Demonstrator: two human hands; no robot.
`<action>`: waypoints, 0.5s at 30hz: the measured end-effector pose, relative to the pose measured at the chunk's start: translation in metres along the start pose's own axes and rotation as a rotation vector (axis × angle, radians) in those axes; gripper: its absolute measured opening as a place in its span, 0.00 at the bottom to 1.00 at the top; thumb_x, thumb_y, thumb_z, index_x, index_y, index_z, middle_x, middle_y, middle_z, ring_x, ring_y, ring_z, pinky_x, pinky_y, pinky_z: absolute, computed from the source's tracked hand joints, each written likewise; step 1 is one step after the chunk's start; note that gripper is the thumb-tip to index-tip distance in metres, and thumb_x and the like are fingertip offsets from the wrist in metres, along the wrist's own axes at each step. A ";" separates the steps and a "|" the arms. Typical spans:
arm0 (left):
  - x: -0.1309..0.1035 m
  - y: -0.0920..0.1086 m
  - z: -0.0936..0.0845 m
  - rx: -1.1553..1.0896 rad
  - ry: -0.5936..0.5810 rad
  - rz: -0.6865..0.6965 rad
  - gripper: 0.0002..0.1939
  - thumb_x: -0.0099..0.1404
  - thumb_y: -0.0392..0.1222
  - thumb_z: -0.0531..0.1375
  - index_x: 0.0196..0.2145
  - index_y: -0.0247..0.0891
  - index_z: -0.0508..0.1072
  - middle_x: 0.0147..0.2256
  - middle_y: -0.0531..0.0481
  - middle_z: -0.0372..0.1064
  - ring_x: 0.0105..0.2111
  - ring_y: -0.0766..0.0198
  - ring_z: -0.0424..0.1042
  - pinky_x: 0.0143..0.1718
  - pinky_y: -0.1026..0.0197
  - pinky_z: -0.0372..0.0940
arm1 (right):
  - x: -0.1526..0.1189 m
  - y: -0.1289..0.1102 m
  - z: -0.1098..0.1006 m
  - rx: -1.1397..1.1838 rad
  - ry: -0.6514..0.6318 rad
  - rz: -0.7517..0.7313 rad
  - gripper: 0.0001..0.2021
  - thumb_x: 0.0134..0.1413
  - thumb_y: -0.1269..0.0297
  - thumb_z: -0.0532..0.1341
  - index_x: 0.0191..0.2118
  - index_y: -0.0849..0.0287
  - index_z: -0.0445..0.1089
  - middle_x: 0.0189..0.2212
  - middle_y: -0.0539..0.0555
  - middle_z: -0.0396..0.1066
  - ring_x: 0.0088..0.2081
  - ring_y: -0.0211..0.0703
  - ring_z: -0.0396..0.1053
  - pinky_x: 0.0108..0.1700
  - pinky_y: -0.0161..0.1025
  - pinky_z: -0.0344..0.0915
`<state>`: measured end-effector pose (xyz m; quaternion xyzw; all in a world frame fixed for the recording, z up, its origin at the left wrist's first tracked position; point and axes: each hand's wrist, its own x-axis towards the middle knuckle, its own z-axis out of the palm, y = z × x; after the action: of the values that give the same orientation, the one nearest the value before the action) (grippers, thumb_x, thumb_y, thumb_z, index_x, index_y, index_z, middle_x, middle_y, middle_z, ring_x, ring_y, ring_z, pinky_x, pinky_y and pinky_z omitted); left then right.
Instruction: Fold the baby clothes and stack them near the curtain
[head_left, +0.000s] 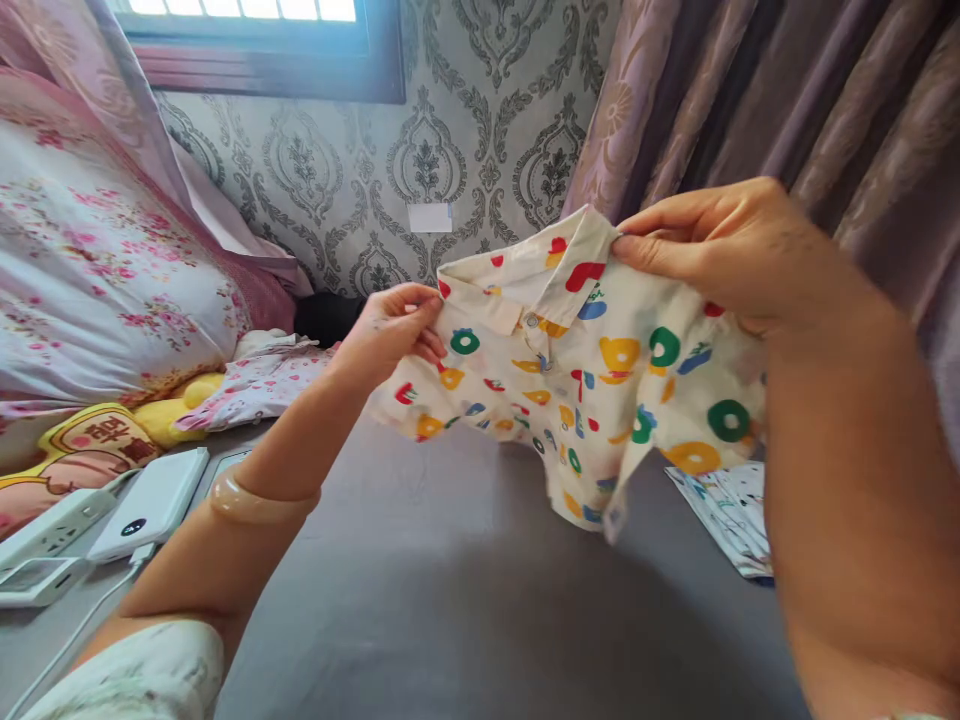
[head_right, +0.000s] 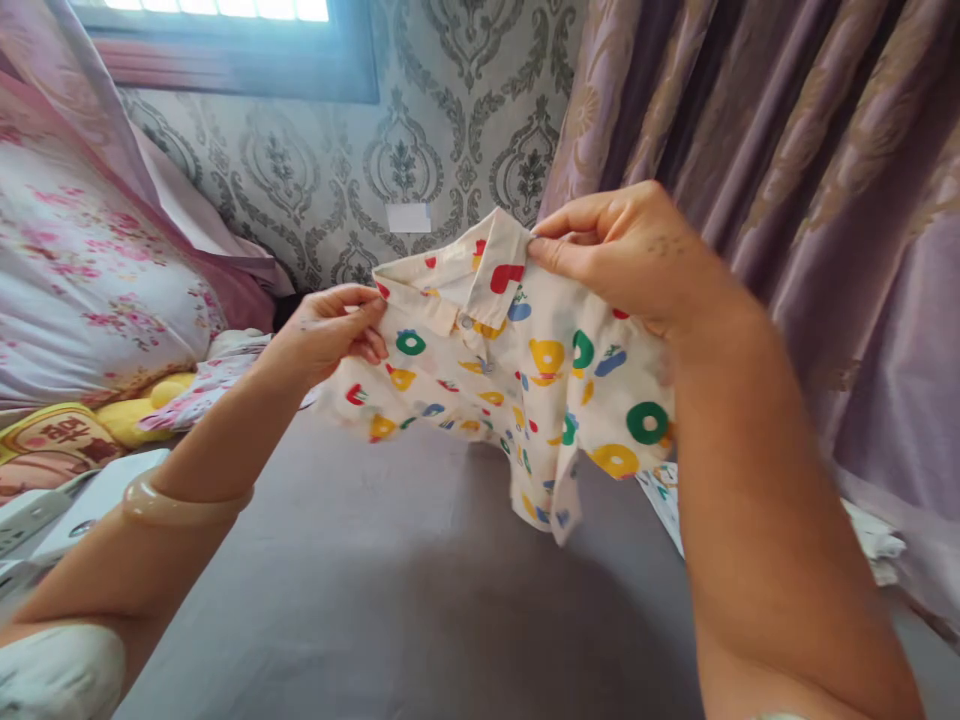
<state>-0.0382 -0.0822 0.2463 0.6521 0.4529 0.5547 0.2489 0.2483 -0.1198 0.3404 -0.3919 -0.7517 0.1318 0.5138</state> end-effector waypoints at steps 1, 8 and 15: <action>-0.001 0.009 -0.004 0.024 0.047 0.085 0.16 0.65 0.53 0.58 0.41 0.37 0.71 0.22 0.53 0.66 0.24 0.62 0.73 0.27 0.60 0.70 | 0.002 -0.003 -0.006 0.030 -0.036 0.028 0.08 0.50 0.64 0.69 0.38 0.58 0.78 0.26 0.48 0.76 0.26 0.36 0.72 0.29 0.37 0.68; 0.009 0.010 -0.020 0.161 -0.011 0.169 0.13 0.62 0.47 0.62 0.42 0.38 0.73 0.28 0.51 0.72 0.34 0.58 0.76 0.37 0.57 0.72 | 0.002 0.052 -0.007 0.071 -0.258 0.258 0.11 0.51 0.58 0.67 0.35 0.62 0.77 0.25 0.51 0.75 0.25 0.36 0.72 0.26 0.33 0.67; 0.015 -0.076 0.012 0.186 -0.196 -0.116 0.07 0.56 0.44 0.62 0.28 0.38 0.72 0.21 0.50 0.73 0.24 0.60 0.76 0.29 0.60 0.71 | -0.035 0.123 0.046 -0.209 -0.112 0.208 0.14 0.50 0.54 0.64 0.24 0.61 0.73 0.14 0.44 0.64 0.20 0.34 0.63 0.26 0.34 0.64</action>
<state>-0.0516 -0.0313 0.1881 0.6962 0.5127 0.4286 0.2623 0.2693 -0.0548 0.2232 -0.5109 -0.7441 0.1269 0.4113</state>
